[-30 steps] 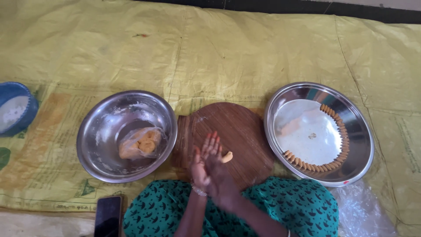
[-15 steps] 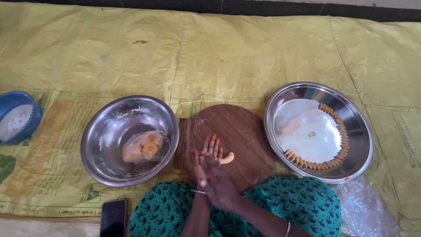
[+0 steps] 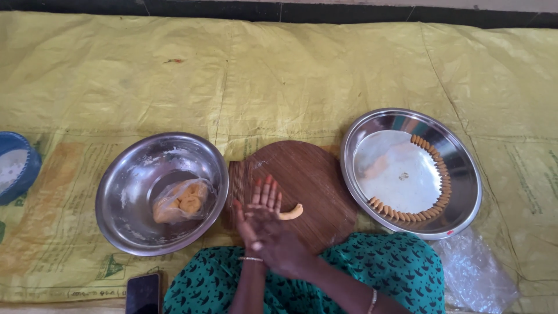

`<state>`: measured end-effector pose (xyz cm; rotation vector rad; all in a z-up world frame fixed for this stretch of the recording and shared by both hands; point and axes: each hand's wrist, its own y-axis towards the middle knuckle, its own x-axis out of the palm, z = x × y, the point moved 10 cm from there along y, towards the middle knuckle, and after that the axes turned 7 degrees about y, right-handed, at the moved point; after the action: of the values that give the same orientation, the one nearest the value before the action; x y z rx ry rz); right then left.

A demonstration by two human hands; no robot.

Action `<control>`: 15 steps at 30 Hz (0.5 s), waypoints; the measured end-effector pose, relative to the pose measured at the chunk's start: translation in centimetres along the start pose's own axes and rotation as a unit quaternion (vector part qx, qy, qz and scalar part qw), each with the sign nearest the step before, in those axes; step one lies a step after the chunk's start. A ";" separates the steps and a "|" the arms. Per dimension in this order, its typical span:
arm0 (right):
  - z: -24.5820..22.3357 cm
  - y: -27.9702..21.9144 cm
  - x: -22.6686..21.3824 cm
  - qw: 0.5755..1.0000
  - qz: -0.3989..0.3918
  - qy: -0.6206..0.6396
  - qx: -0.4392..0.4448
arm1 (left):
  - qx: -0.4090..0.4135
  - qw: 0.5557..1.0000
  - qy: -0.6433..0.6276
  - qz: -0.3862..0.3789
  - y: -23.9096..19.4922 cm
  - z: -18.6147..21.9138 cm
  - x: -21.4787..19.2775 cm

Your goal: The person takes small pieces of dough from a bowl, rolls them into elongated shapes on a wooden board, and then presses them against a ridged wooden tool to create a textured pattern. The finished pieces are placed in a circular arrangement on a metal tray.

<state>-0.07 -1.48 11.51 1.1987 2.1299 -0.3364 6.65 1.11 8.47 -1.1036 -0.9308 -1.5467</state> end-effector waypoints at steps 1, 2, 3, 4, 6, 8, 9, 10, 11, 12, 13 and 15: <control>-1.2 0.5 1.4 0.999 -0.008 0.008 -0.031 | 0.029 0.997 -0.048 -0.049 -0.1 0.4 0.5; -1.4 1.5 1.6 0.999 0.011 -0.003 -0.036 | -0.008 0.991 -0.074 -0.115 -0.5 -0.9 1.6; 0.1 2.4 -0.1 0.978 0.142 -0.131 0.081 | -0.045 0.977 -0.099 -0.181 -1.5 -2.8 2.9; 1.0 2.6 -2.2 0.918 0.251 -0.246 0.183 | -0.080 0.958 -0.122 -0.246 -2.6 -4.3 4.2; 3.3 3.7 -4.7 0.892 0.274 -0.286 0.219 | -0.107 0.992 0.036 -0.064 -1.7 -7.0 0.5; 5.2 6.0 -4.4 0.985 0.102 -0.122 0.067 | -0.149 0.976 0.122 0.106 -2.1 -7.4 -3.3; 5.6 5.3 -4.5 0.986 0.100 -0.116 0.064 | -0.179 0.958 0.129 0.182 -2.6 -7.0 -5.1; 5.9 4.2 -4.8 0.987 0.095 -0.111 0.061 | -0.209 0.934 0.133 0.258 -3.4 -6.5 -6.8; 5.8 3.0 -4.6 0.989 0.090 -0.105 0.059 | -0.161 0.960 0.110 0.201 -2.4 -5.1 -6.0; 5.1 2.1 -3.6 0.992 0.071 -0.090 0.054 | -0.110 0.980 0.086 0.141 -1.3 -3.5 -5.2; 4.0 0.9 -2.2 0.995 0.051 -0.075 0.050 | -0.058 0.993 0.061 0.081 -0.4 -2.1 -4.3; 1.7 0.1 -0.1 0.999 0.021 -0.031 0.022 | 0.016 0.997 0.065 0.025 0.2 -0.4 -4.1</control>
<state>0.80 -2.38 10.29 1.2413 2.0498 -0.3992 7.25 1.80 4.44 -0.9842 -0.8311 -1.5373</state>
